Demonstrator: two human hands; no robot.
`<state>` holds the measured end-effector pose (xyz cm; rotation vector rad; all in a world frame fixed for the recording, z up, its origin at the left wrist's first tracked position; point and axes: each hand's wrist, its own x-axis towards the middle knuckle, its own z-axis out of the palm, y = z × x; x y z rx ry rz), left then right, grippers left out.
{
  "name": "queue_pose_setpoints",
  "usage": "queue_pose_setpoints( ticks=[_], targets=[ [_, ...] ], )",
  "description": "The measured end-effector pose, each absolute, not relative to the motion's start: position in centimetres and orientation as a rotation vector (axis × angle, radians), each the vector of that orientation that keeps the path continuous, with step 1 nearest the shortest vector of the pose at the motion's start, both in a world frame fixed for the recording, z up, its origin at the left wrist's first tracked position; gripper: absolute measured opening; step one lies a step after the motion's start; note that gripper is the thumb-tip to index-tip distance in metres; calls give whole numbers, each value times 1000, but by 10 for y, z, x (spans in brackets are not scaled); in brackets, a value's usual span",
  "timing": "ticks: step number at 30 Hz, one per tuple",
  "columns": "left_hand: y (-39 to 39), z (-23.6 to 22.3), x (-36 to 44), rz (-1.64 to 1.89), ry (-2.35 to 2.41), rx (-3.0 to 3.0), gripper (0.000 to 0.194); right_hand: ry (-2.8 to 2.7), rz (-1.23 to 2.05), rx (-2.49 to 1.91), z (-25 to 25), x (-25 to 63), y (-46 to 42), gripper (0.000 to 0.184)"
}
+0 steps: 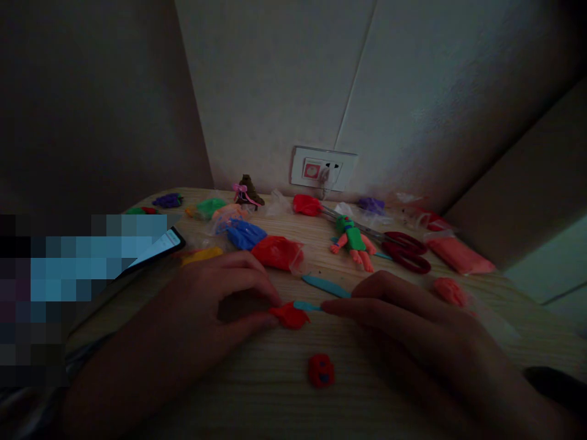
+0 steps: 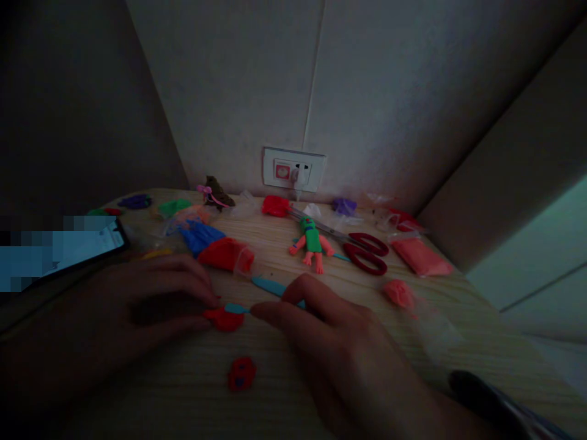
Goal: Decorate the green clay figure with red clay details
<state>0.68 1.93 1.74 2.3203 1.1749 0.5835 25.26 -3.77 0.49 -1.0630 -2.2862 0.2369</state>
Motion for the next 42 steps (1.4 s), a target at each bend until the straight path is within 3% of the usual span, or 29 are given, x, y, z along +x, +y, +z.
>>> queue_pose_setpoints(
  ticks=[5, 17, 42],
  targets=[
    [18, 17, 8, 594, 1165, 2312, 8, -2287, 227, -1062, 3, 253, -38, 45],
    [20, 16, 7, 579, 1070, 2315, 22, -2289, 228, -1073, 5, 254, -37, 44],
    [23, 16, 6, 651, 1068, 2360, 16, -2295, 239, -1087, 7, 254, -38, 45]
  ],
)
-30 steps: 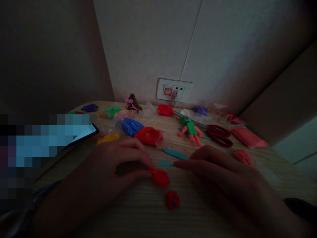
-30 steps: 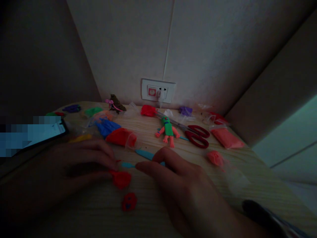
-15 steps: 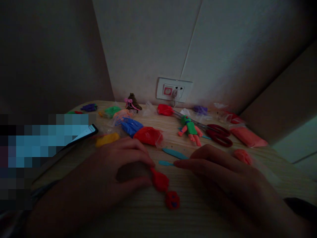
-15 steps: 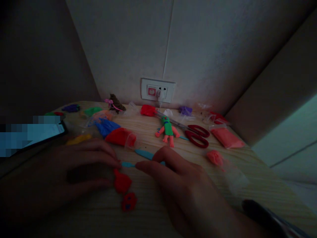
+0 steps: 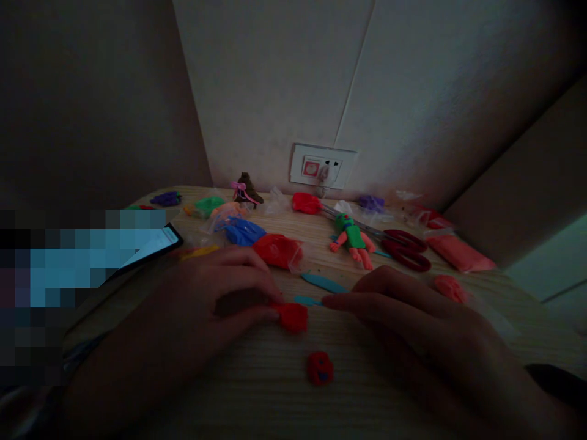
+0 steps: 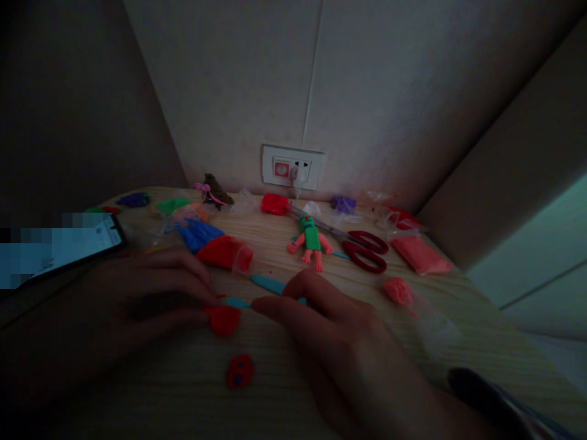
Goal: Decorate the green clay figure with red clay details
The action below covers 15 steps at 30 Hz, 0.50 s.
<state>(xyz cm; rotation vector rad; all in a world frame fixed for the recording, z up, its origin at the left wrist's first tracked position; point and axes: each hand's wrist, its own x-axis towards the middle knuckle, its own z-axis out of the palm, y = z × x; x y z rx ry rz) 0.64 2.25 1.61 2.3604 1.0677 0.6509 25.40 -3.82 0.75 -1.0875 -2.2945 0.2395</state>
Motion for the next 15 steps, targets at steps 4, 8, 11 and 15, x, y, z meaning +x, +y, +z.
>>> queue_pose_setpoints(
  ticks=[4, 8, 11, 15],
  targets=[
    [22, 16, 6, 642, 1117, 2330, 14, -2306, 222, -1082, 6, 254, -37, 45],
    [21, 13, 8, 645, 1090, 2324, 15, -2301, 230, -1080, 4, 255, -38, 47],
    [21, 14, 10, 655, 1069, 2325, 16, -2301, 250, -1072, 4, 255, -38, 47],
    [20, 15, 10, 655, 1064, 2308, 17, -2277, 298, -1069, 8, 253, -35, 41]
  ],
)
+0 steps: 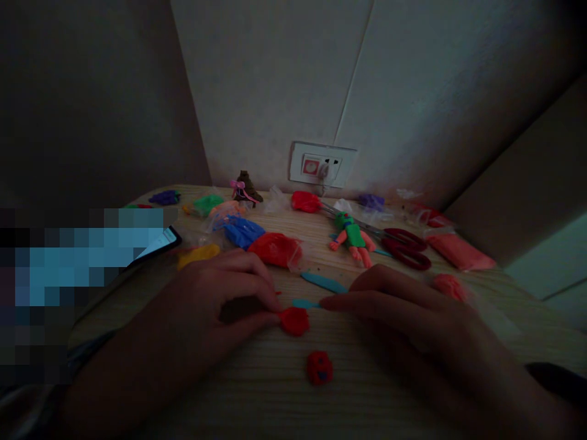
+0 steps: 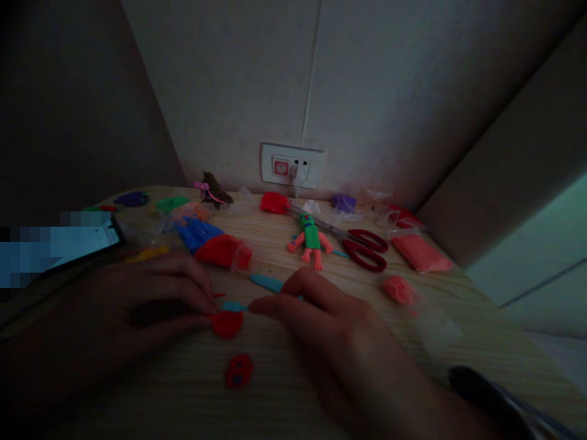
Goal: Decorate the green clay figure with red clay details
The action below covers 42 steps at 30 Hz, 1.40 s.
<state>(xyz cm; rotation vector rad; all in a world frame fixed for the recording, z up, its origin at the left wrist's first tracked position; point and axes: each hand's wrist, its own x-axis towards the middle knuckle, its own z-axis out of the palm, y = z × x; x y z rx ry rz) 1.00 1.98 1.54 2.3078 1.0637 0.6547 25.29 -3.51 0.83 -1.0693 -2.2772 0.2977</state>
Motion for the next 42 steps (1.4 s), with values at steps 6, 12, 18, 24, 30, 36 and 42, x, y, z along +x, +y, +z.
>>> queue_pose_setpoints(
  ticks=[6, 12, 18, 24, 30, 36, 42],
  targets=[
    [23, 12, 7, 659, 1102, 2291, 18, -2253, 447, -1094, 15, 251, -30, 40],
    [24, 9, 6, 682, 1097, 2291, 18, -2241, 420, -1070, 8, 251, -31, 38],
    [23, 10, 5, 669, 1096, 2302, 18, -2234, 395, -1095, 9, 249, -31, 39],
    [21, 12, 6, 659, 1108, 2299, 19, -2345, 386, -1085, 18, 251, -29, 37],
    [21, 11, 7, 646, 1105, 2283, 18, -2432, 355, -1177, 12, 257, -31, 36],
    [21, 11, 9, 629, 1076, 2280, 14, -2404, 401, -1164, 13, 253, -30, 29],
    [17, 8, 11, 674, 982, 2329, 19, -2434, 229, -1131, 17, 246, -31, 37]
  ],
)
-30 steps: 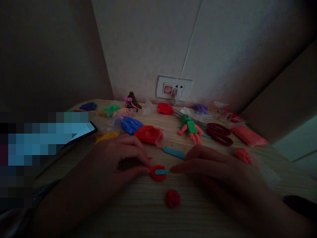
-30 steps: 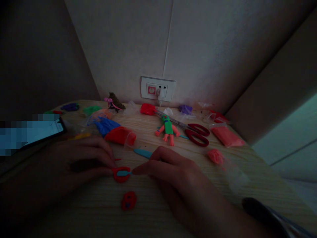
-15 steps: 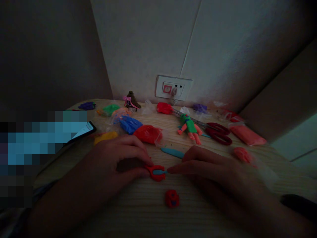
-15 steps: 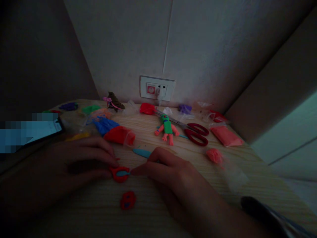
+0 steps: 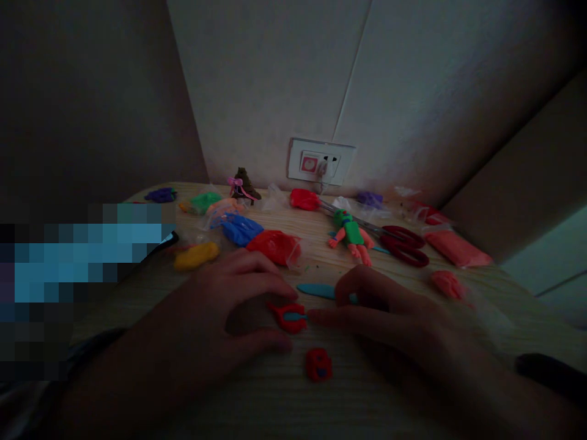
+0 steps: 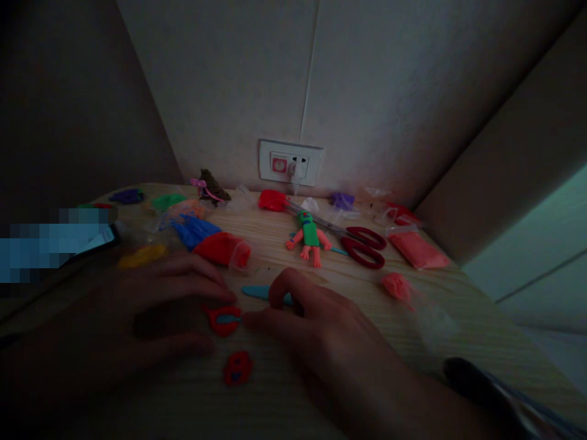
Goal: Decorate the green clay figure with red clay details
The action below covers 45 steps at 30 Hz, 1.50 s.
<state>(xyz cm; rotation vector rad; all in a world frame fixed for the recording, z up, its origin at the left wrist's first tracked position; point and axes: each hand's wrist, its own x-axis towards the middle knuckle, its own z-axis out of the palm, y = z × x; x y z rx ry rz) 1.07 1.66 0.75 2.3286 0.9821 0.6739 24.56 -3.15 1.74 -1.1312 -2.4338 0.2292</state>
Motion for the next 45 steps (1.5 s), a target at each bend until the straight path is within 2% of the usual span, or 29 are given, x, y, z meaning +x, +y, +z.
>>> queue_pose_setpoints(
  ticks=[5, 9, 32, 38, 45],
  targets=[
    [14, 4, 15, 642, 917, 2409, 23, -2529, 36, -1118, 17, 244, -33, 40],
    [14, 4, 20, 633, 895, 2462, 15, -2562, -29, -1113, 17, 245, -34, 41],
    [13, 7, 22, 634, 838, 2517, 14, -2589, 7, -1150, 20, 246, -36, 43],
    [11, 12, 20, 653, 929, 2464, 14, -2508, -72, -1181, 11, 245, -36, 33],
    [12, 13, 15, 699, 1092, 2457, 17, -2511, -98, -1138, 14, 246, -35, 38]
  ],
)
